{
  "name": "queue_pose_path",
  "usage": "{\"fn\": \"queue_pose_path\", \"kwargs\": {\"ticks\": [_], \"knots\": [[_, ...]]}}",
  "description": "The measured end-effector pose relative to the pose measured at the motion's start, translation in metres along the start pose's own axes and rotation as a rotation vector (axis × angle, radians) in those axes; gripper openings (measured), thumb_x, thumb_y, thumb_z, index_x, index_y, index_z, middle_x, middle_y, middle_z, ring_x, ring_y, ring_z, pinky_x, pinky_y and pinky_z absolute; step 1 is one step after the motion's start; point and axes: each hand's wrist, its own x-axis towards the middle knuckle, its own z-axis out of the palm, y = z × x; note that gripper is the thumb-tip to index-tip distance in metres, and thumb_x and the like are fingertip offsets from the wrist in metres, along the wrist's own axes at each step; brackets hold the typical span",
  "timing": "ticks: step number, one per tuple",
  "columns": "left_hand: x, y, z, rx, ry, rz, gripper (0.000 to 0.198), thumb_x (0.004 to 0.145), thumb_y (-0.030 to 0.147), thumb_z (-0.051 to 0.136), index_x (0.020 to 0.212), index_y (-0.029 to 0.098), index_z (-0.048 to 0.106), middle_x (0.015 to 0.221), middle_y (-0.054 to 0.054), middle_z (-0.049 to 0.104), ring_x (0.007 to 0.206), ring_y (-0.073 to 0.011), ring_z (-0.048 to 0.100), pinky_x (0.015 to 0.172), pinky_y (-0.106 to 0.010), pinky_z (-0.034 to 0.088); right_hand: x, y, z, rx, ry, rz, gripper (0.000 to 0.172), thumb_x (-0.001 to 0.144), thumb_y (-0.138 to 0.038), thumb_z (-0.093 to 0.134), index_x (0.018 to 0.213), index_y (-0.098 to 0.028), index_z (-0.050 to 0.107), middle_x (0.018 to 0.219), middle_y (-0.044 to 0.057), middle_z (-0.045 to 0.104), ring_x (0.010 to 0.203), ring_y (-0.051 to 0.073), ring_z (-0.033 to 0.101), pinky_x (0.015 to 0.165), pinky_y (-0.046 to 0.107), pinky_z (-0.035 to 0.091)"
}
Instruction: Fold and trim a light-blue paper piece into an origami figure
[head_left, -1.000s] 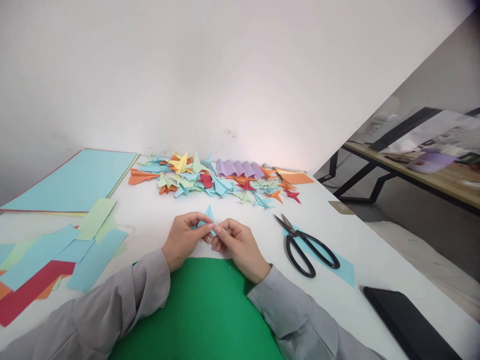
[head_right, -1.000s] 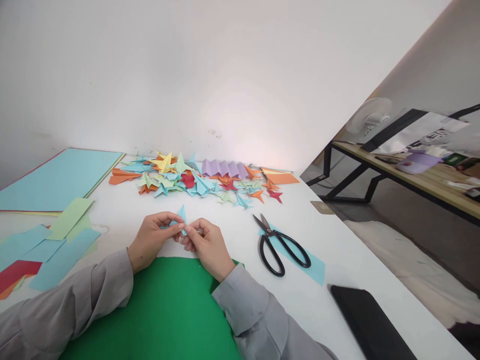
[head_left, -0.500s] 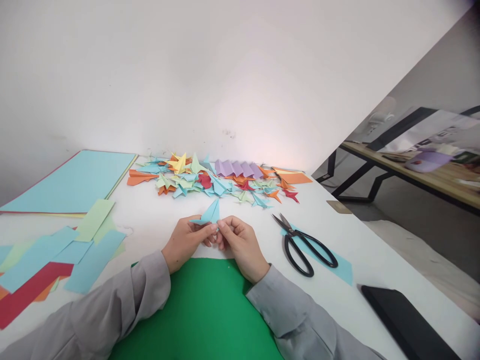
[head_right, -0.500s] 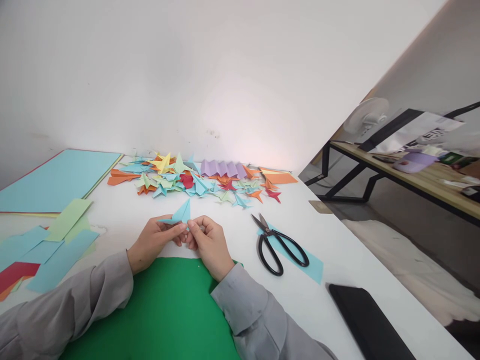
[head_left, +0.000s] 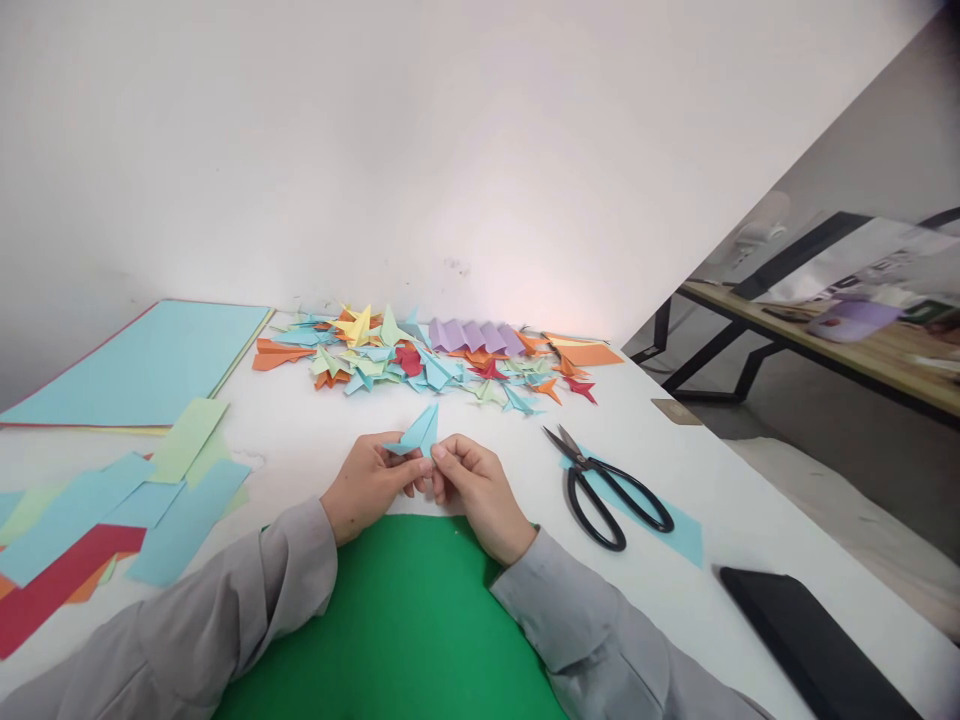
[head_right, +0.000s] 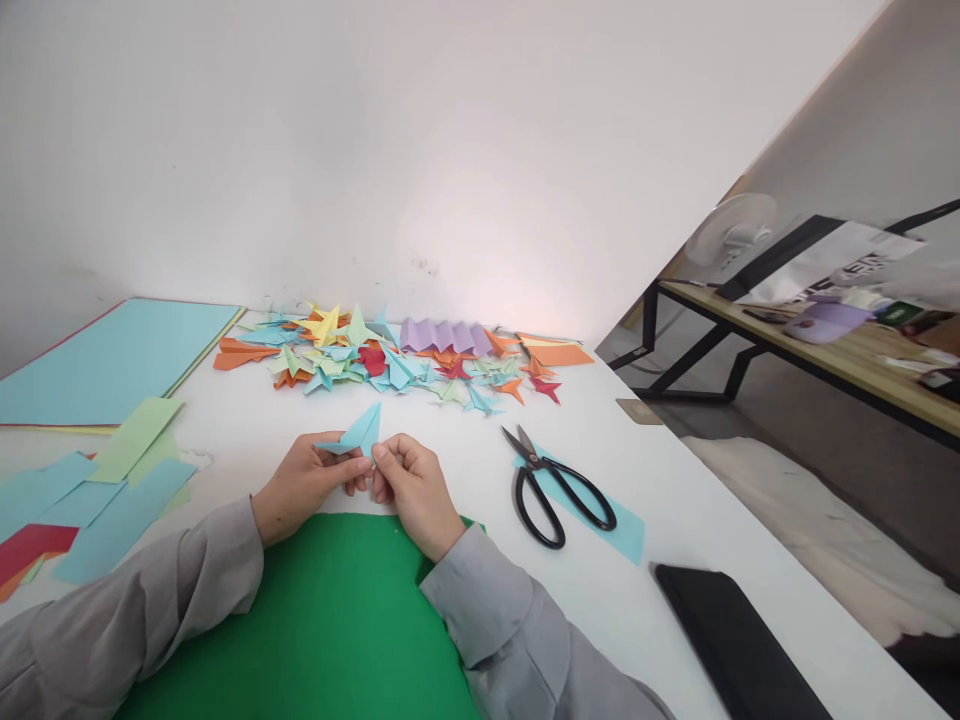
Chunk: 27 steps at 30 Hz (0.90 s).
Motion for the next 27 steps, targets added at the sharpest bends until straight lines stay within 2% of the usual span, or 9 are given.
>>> {"fn": "queue_pose_path", "kwargs": {"ticks": [4,11,16,21,27], "knots": [[-0.0002,0.0008,-0.0012,-0.026,-0.036,-0.006,0.018,0.069,0.029,0.067,0.06,0.014,0.061,0.053,-0.001,0.061,0.051,-0.0099,0.051,0.052,-0.023,0.042,0.0003,-0.001,-0.0004,0.024,-0.017,0.032,0.035,0.074,-0.049,0.063,0.062,-0.019,0.051,0.046,-0.004,0.054,0.04,0.009,0.043,0.043,0.022,0.032],[-0.0015,0.0019,0.0007,0.0,-0.011,-0.029,0.027,0.07,0.038,0.066,0.059,0.014,0.059,0.052,-0.001,0.058,0.048,-0.0104,0.05,0.048,-0.024,0.041,0.0007,-0.0019,-0.0003,0.004,0.009,0.006,0.034,0.075,-0.049,0.062,0.063,-0.019,0.053,0.045,-0.005,0.052,0.04,0.009,0.042,0.044,0.022,0.032],[-0.001,0.0008,-0.0014,-0.012,-0.06,-0.022,0.027,0.071,0.038,0.065,0.059,0.014,0.061,0.054,-0.002,0.059,0.05,-0.0109,0.051,0.051,-0.025,0.041,-0.0005,-0.0023,-0.0012,0.035,-0.025,0.031,0.033,0.073,-0.047,0.065,0.061,-0.019,0.053,0.045,-0.004,0.054,0.041,0.009,0.044,0.045,0.022,0.033],[-0.0001,-0.0007,-0.002,-0.068,0.012,-0.07,0.026,0.069,0.037,0.068,0.062,0.013,0.062,0.051,-0.001,0.057,0.049,-0.0112,0.051,0.051,-0.025,0.041,0.0013,-0.0005,-0.0015,0.086,0.014,0.036,0.039,0.075,-0.056,0.059,0.065,-0.018,0.055,0.043,-0.003,0.054,0.039,0.01,0.045,0.043,0.022,0.033],[0.0002,-0.0011,-0.0022,-0.18,0.055,-0.08,0.026,0.066,0.036,0.071,0.064,0.013,0.061,0.061,-0.003,0.063,0.051,-0.0109,0.053,0.049,-0.025,0.042,0.0018,-0.0006,-0.0006,0.084,0.062,-0.001,0.043,0.075,-0.061,0.057,0.064,-0.019,0.054,0.045,-0.003,0.055,0.04,0.011,0.047,0.044,0.023,0.037]]}}
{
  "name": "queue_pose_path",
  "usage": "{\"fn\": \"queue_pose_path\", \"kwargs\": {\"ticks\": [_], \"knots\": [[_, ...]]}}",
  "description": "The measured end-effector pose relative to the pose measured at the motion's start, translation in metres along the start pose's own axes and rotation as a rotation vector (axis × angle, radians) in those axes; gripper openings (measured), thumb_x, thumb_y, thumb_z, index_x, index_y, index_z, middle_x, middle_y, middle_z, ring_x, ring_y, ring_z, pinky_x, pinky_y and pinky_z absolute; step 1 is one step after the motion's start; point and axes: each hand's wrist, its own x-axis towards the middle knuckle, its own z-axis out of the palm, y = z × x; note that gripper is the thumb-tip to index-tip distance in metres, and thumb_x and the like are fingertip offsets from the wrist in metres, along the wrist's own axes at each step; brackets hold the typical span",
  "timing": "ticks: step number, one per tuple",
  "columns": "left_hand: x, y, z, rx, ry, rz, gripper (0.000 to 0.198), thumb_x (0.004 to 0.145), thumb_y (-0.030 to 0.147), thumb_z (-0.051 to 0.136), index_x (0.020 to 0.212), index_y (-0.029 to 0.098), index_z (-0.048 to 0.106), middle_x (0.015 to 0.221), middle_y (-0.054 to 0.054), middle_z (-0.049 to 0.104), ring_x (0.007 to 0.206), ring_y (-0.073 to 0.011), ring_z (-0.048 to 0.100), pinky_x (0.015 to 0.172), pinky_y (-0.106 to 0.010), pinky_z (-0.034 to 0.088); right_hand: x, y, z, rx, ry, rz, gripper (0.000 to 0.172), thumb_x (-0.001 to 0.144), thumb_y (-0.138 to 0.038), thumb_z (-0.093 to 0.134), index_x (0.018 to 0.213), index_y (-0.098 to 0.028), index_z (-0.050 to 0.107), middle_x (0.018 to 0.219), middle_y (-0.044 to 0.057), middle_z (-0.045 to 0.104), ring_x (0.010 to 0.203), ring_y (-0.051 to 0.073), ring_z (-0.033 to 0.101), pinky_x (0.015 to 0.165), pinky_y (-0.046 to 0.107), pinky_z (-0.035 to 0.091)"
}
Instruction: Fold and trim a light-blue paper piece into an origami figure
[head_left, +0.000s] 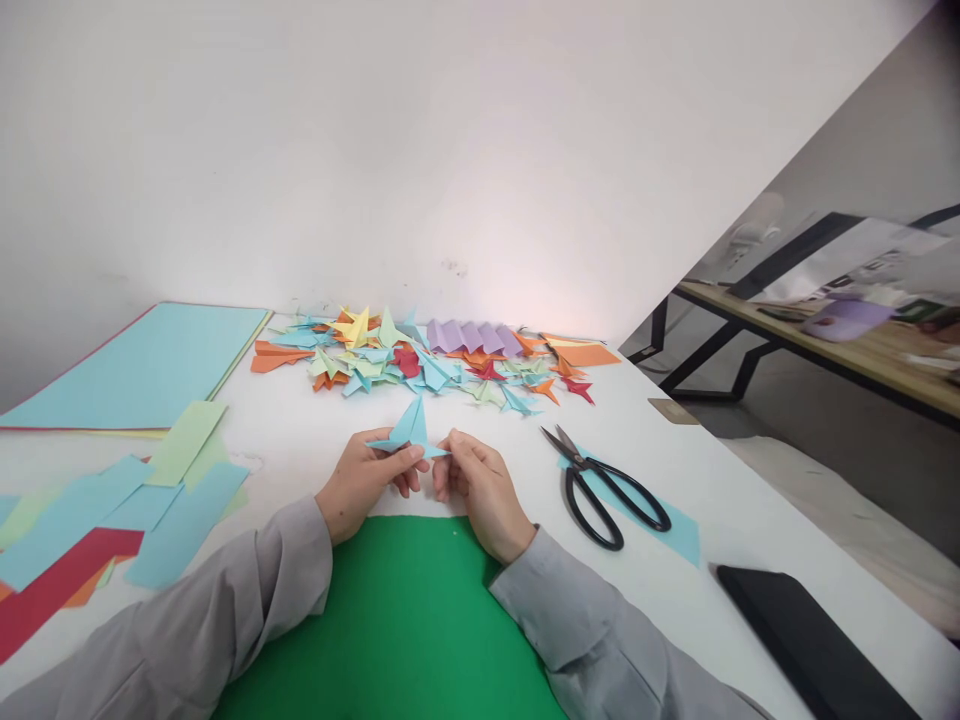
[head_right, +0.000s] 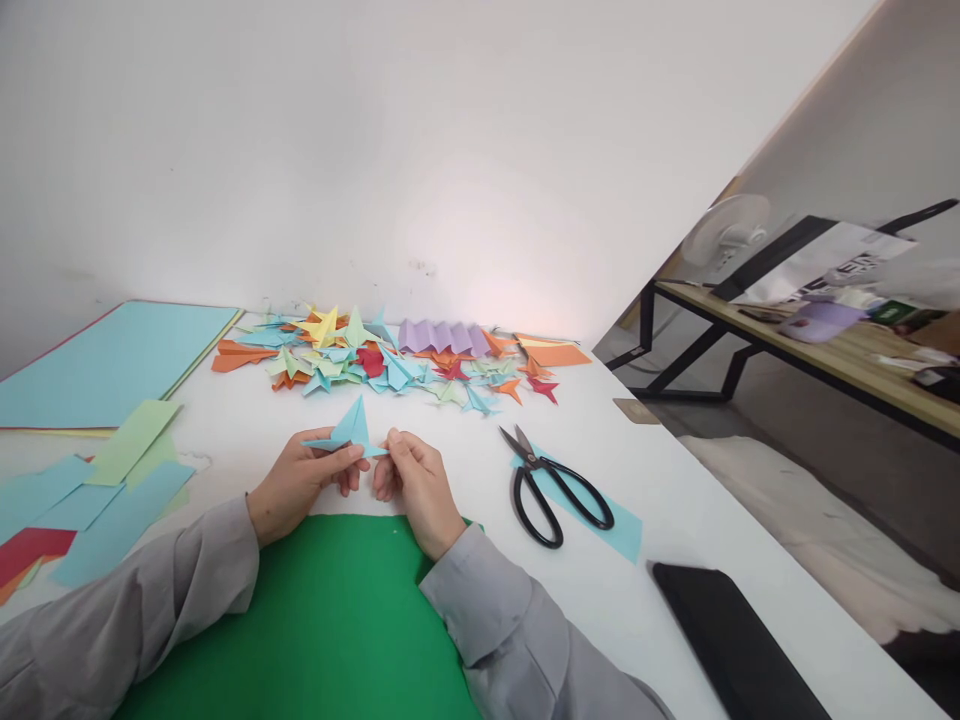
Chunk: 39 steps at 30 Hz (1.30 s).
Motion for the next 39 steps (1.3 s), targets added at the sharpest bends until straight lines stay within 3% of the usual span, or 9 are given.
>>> {"fn": "queue_pose_path", "kwargs": {"ticks": [6,15,24,30,33,39], "knots": [[-0.0004,0.0029,0.0022,0.081,0.004,0.014,0.028,0.066,0.04,0.07,0.062,0.013,0.062,0.049,0.0,0.057,0.046,-0.0101,0.05,0.048,-0.025,0.041,-0.0021,-0.0012,0.0006,-0.052,0.023,0.001,0.04,0.072,-0.054,0.064,0.057,-0.019,0.05,0.041,-0.004,0.053,0.036,0.009,0.041,0.041,0.022,0.033],[0.0011,0.0025,0.0021,0.045,0.018,0.002,0.031,0.064,0.042,0.071,0.062,0.013,0.059,0.053,0.0,0.059,0.047,-0.0102,0.053,0.046,-0.023,0.041,0.0012,0.0015,0.0006,0.058,0.113,0.008,0.045,0.071,-0.061,0.061,0.058,-0.018,0.053,0.04,-0.002,0.053,0.035,0.01,0.044,0.038,0.022,0.034],[0.0023,0.0004,0.0002,0.099,-0.009,-0.016,0.033,0.067,0.043,0.067,0.061,0.011,0.063,0.048,-0.002,0.058,0.045,-0.0095,0.05,0.048,-0.023,0.04,-0.002,0.0004,-0.0003,-0.078,0.057,0.001,0.044,0.074,-0.059,0.059,0.057,-0.019,0.051,0.038,-0.004,0.05,0.033,0.008,0.039,0.036,0.021,0.031],[0.0014,0.0018,0.0021,0.16,-0.079,0.005,0.027,0.069,0.037,0.065,0.058,0.013,0.06,0.048,0.0,0.057,0.044,-0.0087,0.05,0.047,-0.022,0.041,-0.0023,0.0003,0.0009,-0.076,-0.036,-0.053,0.039,0.074,-0.054,0.063,0.064,-0.018,0.052,0.05,-0.003,0.057,0.044,0.01,0.049,0.044,0.022,0.038],[-0.0004,0.0021,0.0045,0.189,-0.109,0.003,0.018,0.066,0.029,0.066,0.059,0.014,0.058,0.05,0.001,0.058,0.044,-0.0084,0.05,0.045,-0.022,0.041,-0.0027,0.0014,0.0018,-0.092,-0.07,-0.054,0.038,0.071,-0.05,0.068,0.062,-0.019,0.048,0.049,-0.004,0.055,0.043,0.009,0.048,0.044,0.022,0.036],[-0.0011,-0.0009,0.0057,0.21,-0.03,-0.019,0.018,0.062,0.026,0.068,0.056,0.016,0.054,0.047,0.003,0.057,0.043,-0.0091,0.051,0.045,-0.022,0.042,-0.0023,0.0032,0.0019,-0.116,-0.029,-0.032,0.041,0.074,-0.052,0.064,0.059,-0.02,0.044,0.046,-0.004,0.054,0.041,0.009,0.044,0.042,0.021,0.033]]}}
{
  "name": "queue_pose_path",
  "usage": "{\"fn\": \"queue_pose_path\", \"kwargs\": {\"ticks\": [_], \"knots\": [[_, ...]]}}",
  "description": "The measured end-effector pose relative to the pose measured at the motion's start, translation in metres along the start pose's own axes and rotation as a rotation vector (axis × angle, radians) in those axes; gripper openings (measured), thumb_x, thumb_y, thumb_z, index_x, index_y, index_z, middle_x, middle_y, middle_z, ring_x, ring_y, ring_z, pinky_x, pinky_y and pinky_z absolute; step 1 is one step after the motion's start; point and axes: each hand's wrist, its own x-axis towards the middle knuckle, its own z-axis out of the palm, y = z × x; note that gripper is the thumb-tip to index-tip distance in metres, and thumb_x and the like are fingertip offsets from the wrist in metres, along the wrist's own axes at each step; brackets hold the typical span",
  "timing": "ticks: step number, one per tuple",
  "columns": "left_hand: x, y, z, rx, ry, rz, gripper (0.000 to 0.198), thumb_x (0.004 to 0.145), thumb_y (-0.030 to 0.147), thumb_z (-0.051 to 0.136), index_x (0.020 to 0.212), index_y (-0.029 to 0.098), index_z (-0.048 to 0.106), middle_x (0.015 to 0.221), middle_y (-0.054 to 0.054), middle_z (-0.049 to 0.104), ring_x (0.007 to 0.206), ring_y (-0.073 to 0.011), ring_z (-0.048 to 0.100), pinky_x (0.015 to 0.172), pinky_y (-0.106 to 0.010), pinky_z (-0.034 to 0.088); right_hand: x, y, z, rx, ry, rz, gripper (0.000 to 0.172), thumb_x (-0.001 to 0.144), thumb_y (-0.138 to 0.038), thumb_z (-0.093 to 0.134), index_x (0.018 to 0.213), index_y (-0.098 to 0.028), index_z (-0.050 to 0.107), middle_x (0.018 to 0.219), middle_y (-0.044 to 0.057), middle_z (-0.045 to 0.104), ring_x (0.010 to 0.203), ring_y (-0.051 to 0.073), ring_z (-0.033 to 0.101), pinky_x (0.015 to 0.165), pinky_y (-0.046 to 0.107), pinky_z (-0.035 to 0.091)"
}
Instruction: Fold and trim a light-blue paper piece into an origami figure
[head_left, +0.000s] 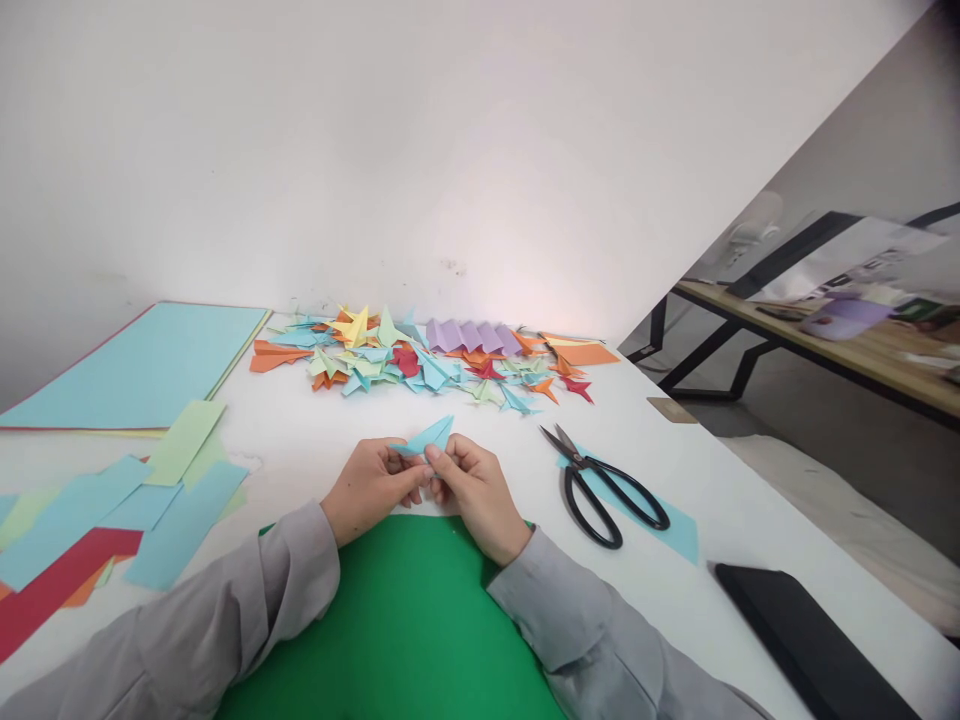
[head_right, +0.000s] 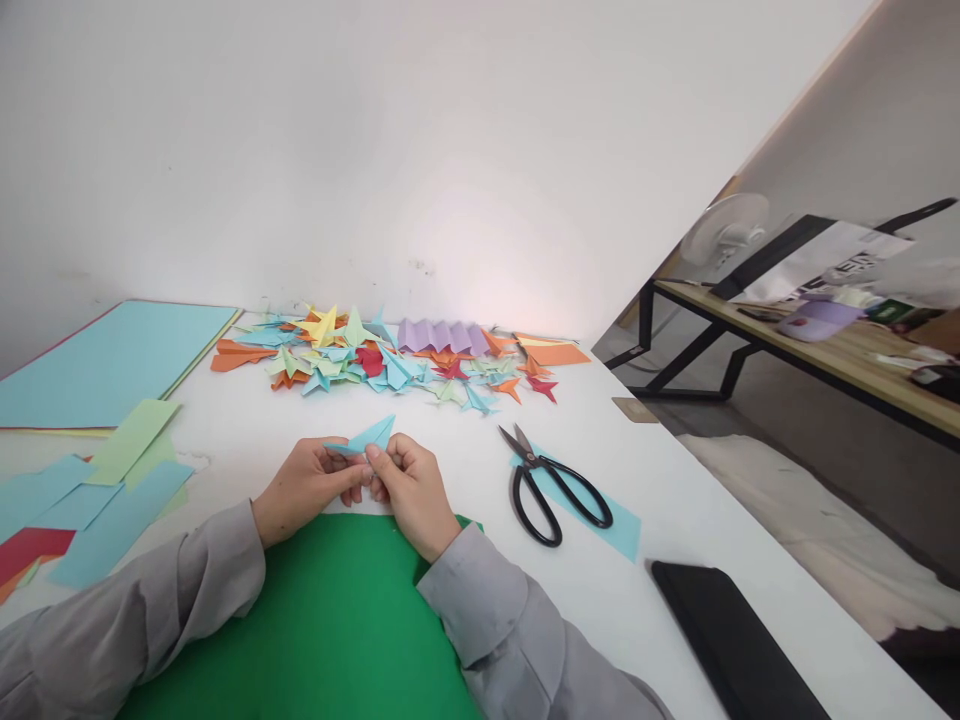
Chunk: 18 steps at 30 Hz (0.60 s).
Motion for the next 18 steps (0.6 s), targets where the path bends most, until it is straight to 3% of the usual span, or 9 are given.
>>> {"fn": "queue_pose_path", "kwargs": {"ticks": [9,15,18], "knots": [[0.0003,-0.0028,-0.003,0.03,0.077,0.051,0.017,0.06,0.016,0.068,0.062,0.016,0.051,0.05,0.004,0.057,0.048,-0.0092,0.055,0.05,-0.021,0.043,0.0013,-0.0015,-0.0005,-0.023,-0.069,0.046,0.043,0.07,-0.056,0.065,0.059,-0.019,0.045,0.045,-0.005,0.051,0.039,0.007,0.043,0.039,0.02,0.029],[-0.0012,-0.0006,-0.003,-0.117,0.051,0.114,0.047,0.053,0.014,0.076,0.09,0.019,0.047,0.088,0.003,0.054,0.052,-0.006,0.057,0.048,-0.021,0.044,0.0027,-0.0013,-0.001,-0.041,0.024,0.048,0.043,0.07,-0.056,0.065,0.06,-0.02,0.043,0.04,-0.006,0.051,0.034,0.007,0.041,0.035,0.019,0.028],[-0.0008,-0.0001,-0.0029,-0.118,0.094,0.147,0.038,0.06,0.02,0.073,0.087,0.019,0.046,0.09,0.003,0.051,0.054,-0.0058,0.058,0.047,-0.021,0.046,0.0034,-0.0014,-0.0015,-0.054,0.056,0.036,0.045,0.067,-0.055,0.068,0.056,-0.02,0.041,0.038,-0.006,0.049,0.031,0.006,0.039,0.033,0.018,0.025]]}}
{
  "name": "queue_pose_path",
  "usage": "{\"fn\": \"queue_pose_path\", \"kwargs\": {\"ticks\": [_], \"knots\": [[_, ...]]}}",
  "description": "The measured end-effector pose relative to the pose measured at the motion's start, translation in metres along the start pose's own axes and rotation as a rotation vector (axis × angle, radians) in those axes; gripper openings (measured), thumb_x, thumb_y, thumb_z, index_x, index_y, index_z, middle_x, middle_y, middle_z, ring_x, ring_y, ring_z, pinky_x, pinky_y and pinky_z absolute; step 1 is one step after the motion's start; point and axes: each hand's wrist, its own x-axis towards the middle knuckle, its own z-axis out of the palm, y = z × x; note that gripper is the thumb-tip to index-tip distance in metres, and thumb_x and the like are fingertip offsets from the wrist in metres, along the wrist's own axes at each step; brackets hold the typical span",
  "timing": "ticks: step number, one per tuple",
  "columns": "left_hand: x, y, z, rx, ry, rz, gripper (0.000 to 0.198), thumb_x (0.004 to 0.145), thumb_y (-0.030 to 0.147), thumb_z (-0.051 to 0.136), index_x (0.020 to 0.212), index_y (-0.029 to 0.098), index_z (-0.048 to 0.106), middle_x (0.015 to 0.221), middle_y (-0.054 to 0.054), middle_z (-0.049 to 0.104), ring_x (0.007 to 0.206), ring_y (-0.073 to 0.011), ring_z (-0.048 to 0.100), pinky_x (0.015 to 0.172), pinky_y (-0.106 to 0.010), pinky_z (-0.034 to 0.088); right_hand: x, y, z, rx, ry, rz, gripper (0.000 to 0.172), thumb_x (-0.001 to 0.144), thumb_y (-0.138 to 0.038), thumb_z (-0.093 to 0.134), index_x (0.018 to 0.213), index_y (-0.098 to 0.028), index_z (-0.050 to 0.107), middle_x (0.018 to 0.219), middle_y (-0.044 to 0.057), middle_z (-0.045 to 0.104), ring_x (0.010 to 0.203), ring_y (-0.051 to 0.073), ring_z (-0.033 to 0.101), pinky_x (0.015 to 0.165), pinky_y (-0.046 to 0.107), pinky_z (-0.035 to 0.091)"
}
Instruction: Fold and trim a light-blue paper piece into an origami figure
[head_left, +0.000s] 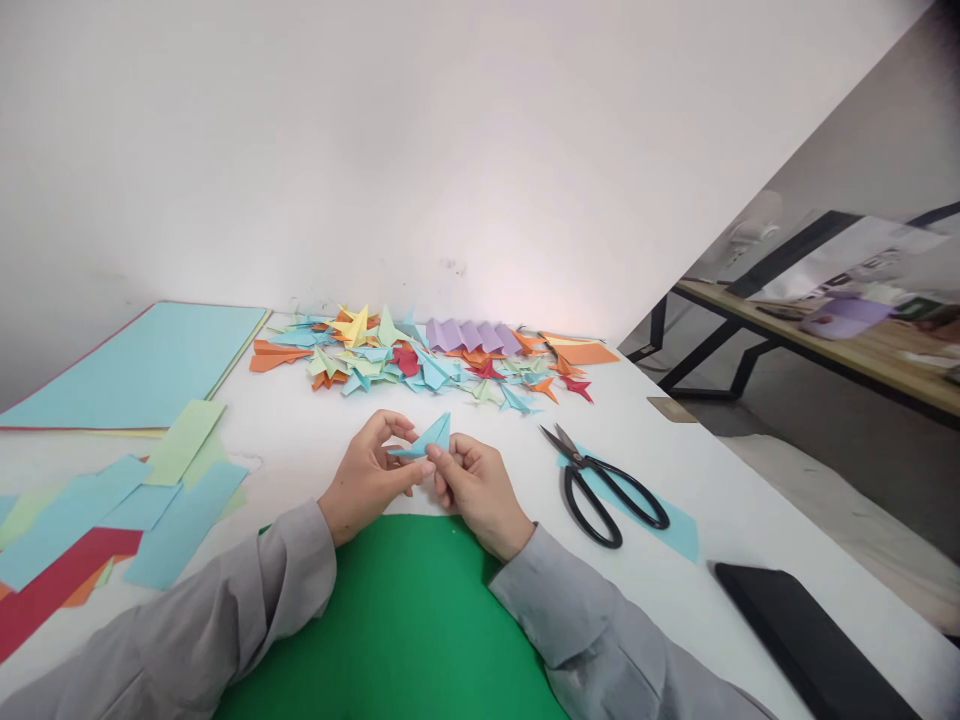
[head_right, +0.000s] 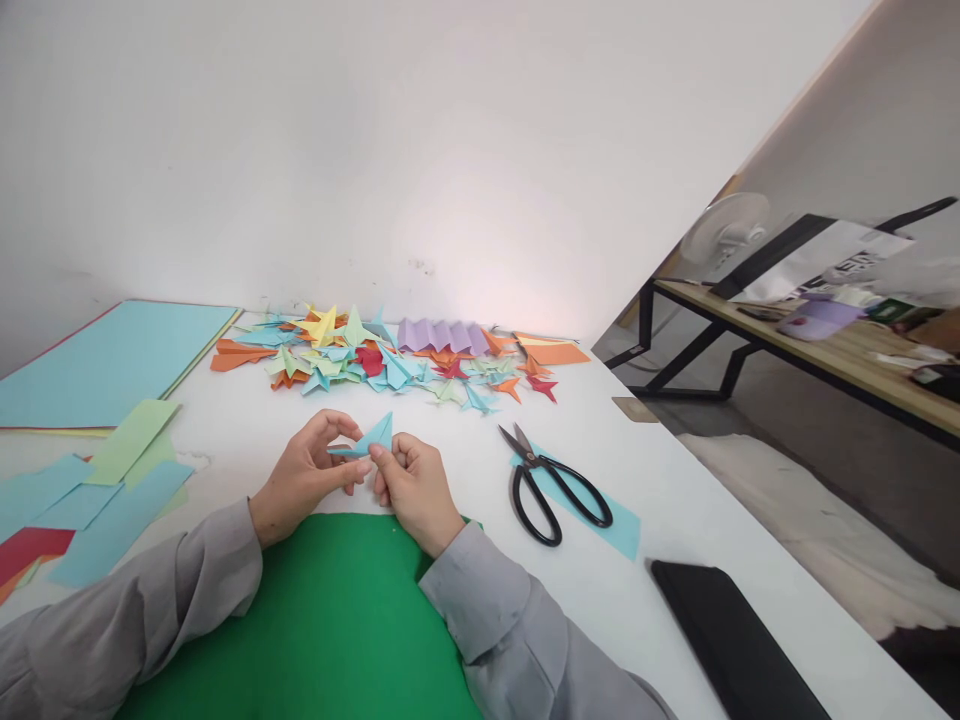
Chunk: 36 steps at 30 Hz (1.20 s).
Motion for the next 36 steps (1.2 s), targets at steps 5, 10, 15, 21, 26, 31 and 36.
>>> {"fn": "queue_pose_path", "kwargs": {"ticks": [5,10,15,21,26,31,36], "knots": [[0.002,0.0007,0.0001,-0.003,0.035,0.013,0.029,0.065,0.028,0.071,0.077,0.017,0.047,0.075,0.004,0.053,0.054,-0.0083,0.059,0.047,-0.022,0.048,0.0009,-0.0009,-0.0014,0.059,0.079,0.027,0.043,0.065,-0.054,0.069,0.055,-0.02,0.044,0.036,-0.007,0.048,0.028,0.005,0.034,0.03,0.018,0.022],[0.0039,-0.0037,-0.0014,0.021,-0.009,-0.006,0.024,0.07,0.033,0.068,0.077,0.016,0.053,0.06,0.002,0.059,0.054,-0.0116,0.059,0.051,-0.025,0.05,0.0001,-0.0034,-0.0005,0.075,0.066,0.052,0.042,0.065,-0.052,0.07,0.056,-0.019,0.045,0.037,-0.007,0.05,0.029,0.005,0.036,0.03,0.018,0.024],[0.0035,-0.005,-0.0027,-0.015,-0.003,-0.053,0.027,0.071,0.039,0.067,0.078,0.015,0.056,0.057,0.0,0.063,0.048,-0.0119,0.058,0.052,-0.027,0.05,-0.0009,-0.0025,0.0012,0.091,0.013,0.0,0.039,0.07,-0.05,0.068,0.06,-0.018,0.049,0.047,-0.003,0.058,0.036,0.007,0.047,0.038,0.019,0.036],[0.002,-0.0003,-0.0016,-0.182,-0.015,-0.057,0.036,0.074,0.048,0.063,0.067,0.012,0.064,0.066,-0.005,0.062,0.063,-0.0153,0.06,0.053,-0.028,0.05,0.0008,0.001,0.0004,0.101,0.008,-0.041,0.038,0.074,-0.05,0.065,0.061,-0.018,0.05,0.051,-0.002,0.06,0.042,0.009,0.052,0.043,0.021,0.042],[0.0024,0.0006,-0.0014,-0.111,0.034,-0.068,0.022,0.061,0.032,0.076,0.064,0.012,0.066,0.062,-0.003,0.063,0.061,-0.013,0.058,0.057,-0.026,0.048,0.0004,-0.0002,0.0005,0.089,0.013,-0.046,0.038,0.074,-0.051,0.065,0.059,-0.018,0.05,0.052,-0.001,0.06,0.043,0.01,0.053,0.044,0.022,0.043],[0.0028,-0.0002,-0.001,-0.029,0.092,-0.071,0.024,0.047,0.017,0.081,0.064,0.013,0.064,0.059,0.001,0.063,0.059,-0.0109,0.057,0.058,-0.024,0.046,-0.0007,-0.002,0.0003,0.079,-0.01,-0.037,0.036,0.072,-0.049,0.067,0.06,-0.017,0.054,0.051,-0.002,0.059,0.044,0.009,0.052,0.045,0.022,0.042],[0.0024,-0.0006,-0.0015,-0.002,0.072,-0.062,0.023,0.045,0.012,0.08,0.056,0.013,0.059,0.054,0.004,0.058,0.052,-0.0076,0.052,0.053,-0.021,0.042,-0.0011,-0.0004,-0.0017,0.066,-0.072,0.021,0.039,0.073,-0.049,0.066,0.056,-0.017,0.054,0.046,-0.002,0.056,0.039,0.008,0.047,0.041,0.02,0.035]]}}
